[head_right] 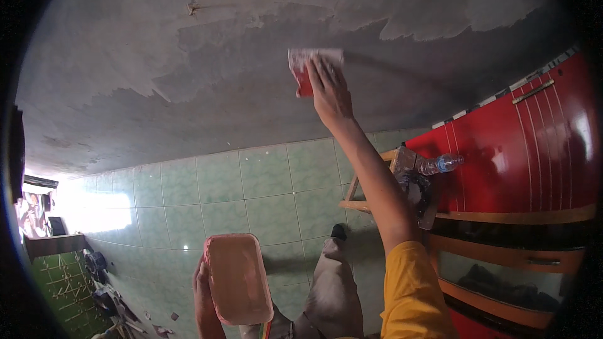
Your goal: The person uses a putty knife to scoop plaster from a plastic container and apply it to a grey wall with smoothing strokes.
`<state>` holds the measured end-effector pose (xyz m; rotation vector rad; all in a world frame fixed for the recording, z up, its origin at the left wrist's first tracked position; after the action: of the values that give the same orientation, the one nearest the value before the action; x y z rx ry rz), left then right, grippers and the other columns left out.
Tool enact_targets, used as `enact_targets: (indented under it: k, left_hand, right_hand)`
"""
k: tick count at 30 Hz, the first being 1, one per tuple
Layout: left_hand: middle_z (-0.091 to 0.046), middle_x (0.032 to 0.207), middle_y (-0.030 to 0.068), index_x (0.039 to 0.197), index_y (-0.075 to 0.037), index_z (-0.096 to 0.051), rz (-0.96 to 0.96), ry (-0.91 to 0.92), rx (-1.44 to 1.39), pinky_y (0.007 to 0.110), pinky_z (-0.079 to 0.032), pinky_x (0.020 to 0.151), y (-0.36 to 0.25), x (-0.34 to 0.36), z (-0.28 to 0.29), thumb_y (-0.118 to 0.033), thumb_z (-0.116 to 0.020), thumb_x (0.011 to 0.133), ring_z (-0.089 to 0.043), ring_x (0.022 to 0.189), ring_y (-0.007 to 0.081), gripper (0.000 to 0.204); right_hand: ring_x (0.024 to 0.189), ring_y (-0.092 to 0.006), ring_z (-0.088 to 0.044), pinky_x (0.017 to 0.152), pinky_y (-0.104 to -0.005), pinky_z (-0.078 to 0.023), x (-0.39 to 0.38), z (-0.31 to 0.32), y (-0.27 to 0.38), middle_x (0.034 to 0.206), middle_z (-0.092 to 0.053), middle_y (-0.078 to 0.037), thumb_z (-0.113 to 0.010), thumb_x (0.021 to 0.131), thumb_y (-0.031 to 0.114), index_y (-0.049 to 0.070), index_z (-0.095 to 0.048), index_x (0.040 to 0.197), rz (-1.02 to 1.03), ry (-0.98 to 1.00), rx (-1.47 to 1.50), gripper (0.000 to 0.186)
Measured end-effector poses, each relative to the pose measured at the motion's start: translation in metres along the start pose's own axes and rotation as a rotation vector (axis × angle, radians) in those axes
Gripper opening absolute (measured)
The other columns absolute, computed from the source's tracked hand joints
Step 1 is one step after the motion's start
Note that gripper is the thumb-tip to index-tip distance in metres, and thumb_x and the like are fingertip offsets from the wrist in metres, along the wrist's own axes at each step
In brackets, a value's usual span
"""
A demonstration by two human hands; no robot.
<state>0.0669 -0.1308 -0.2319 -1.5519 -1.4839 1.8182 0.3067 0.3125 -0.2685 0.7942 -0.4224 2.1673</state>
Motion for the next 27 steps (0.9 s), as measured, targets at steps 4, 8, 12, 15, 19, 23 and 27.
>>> enact_targets:
  k: [4, 8, 12, 15, 19, 23, 27]
  left_hand:
    - [-0.058, 0.139, 0.0155, 0.146, 0.004, -0.049, -0.009, -0.019, -0.009, 0.037, -0.042, 0.109, -0.005, -0.005, 0.008, -0.050, -0.051, 0.102, -0.054, 0.128, 0.0245, 0.070]
    - [-0.057, 0.141, 0.0161, 0.147, 0.004, -0.048, -0.060, 0.005, -0.026, 0.037, -0.041, 0.110, -0.004, -0.008, 0.019, -0.050, -0.052, 0.102, -0.054, 0.130, 0.0245, 0.071]
    - [-0.060, 0.136, 0.0114, 0.148, 0.006, -0.047, -0.050, -0.030, -0.081, 0.031, -0.044, 0.104, -0.019, -0.018, 0.023, -0.042, -0.053, 0.105, -0.054, 0.124, 0.0177, 0.065]
    - [-0.059, 0.138, 0.0103, 0.150, 0.003, -0.046, -0.059, -0.007, -0.098, 0.031, -0.044, 0.104, -0.030, -0.024, 0.024, -0.041, -0.053, 0.105, -0.055, 0.124, 0.0172, 0.063]
    - [-0.058, 0.139, 0.0095, 0.151, 0.002, -0.045, -0.069, -0.060, -0.153, 0.031, -0.044, 0.105, -0.051, -0.034, 0.027, -0.040, -0.052, 0.106, -0.055, 0.124, 0.0169, 0.062]
    - [-0.057, 0.141, 0.0088, 0.152, 0.000, -0.044, -0.141, -0.111, -0.211, 0.031, -0.045, 0.105, -0.092, -0.046, 0.021, -0.040, -0.052, 0.106, -0.055, 0.125, 0.0165, 0.062]
    - [-0.055, 0.144, 0.0071, 0.156, -0.003, -0.039, -0.379, -0.158, -0.104, 0.029, -0.045, 0.103, -0.108, -0.046, 0.030, -0.039, -0.047, 0.108, -0.053, 0.126, 0.0144, 0.061]
  right_hand:
    - [0.136, -0.0384, -0.051, 0.114, -0.0483, -0.040, 0.015, 0.017, 0.015, 0.151, -0.050, -0.018, -0.058, 0.086, -0.007, 0.003, -0.046, 0.149, -0.026, 0.008, 0.153, 0.064]
    - [0.136, -0.0383, -0.051, 0.115, -0.0496, -0.039, 0.099, 0.067, 0.060, 0.152, -0.050, -0.018, -0.060, 0.086, -0.006, 0.003, -0.046, 0.149, 0.022, -0.166, 0.163, 0.065]
    - [0.138, -0.0392, -0.048, 0.116, -0.0519, -0.037, 0.091, 0.022, 0.078, 0.153, -0.048, -0.018, -0.058, 0.088, -0.004, 0.003, -0.044, 0.151, 0.044, -0.159, 0.058, 0.064]
    - [0.139, -0.0388, -0.048, 0.116, -0.0498, -0.037, 0.023, -0.023, 0.077, 0.152, -0.049, -0.019, -0.052, 0.095, 0.003, 0.003, -0.047, 0.149, 0.088, 0.119, 0.064, 0.055]
    - [0.118, -0.0420, -0.061, 0.101, -0.0447, -0.048, -0.011, -0.006, 0.104, 0.127, -0.065, -0.020, -0.054, 0.097, 0.006, 0.002, -0.060, 0.131, -0.365, 0.282, 0.526, 0.035]
    - [0.095, -0.0194, -0.069, 0.085, -0.0349, -0.054, -0.015, 0.090, 0.143, 0.102, -0.069, -0.009, -0.058, 0.101, 0.009, -0.002, -0.062, 0.115, -0.803, 0.229, 1.199, 0.018]
    - [0.096, -0.0081, -0.062, 0.085, -0.0273, -0.053, 0.005, 0.237, 0.199, 0.107, -0.064, -0.003, -0.058, 0.103, 0.008, -0.002, -0.058, 0.119, -1.067, 0.233, 1.602, 0.019]
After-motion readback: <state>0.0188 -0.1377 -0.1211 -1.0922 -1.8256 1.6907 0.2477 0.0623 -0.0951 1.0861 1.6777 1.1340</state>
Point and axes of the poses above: each hand's wrist, its own x-axis towards the middle knuckle, its own z-axis out of the back of the hand, y = z × x, the point moved 3 cm from there along x, towards the middle knuckle
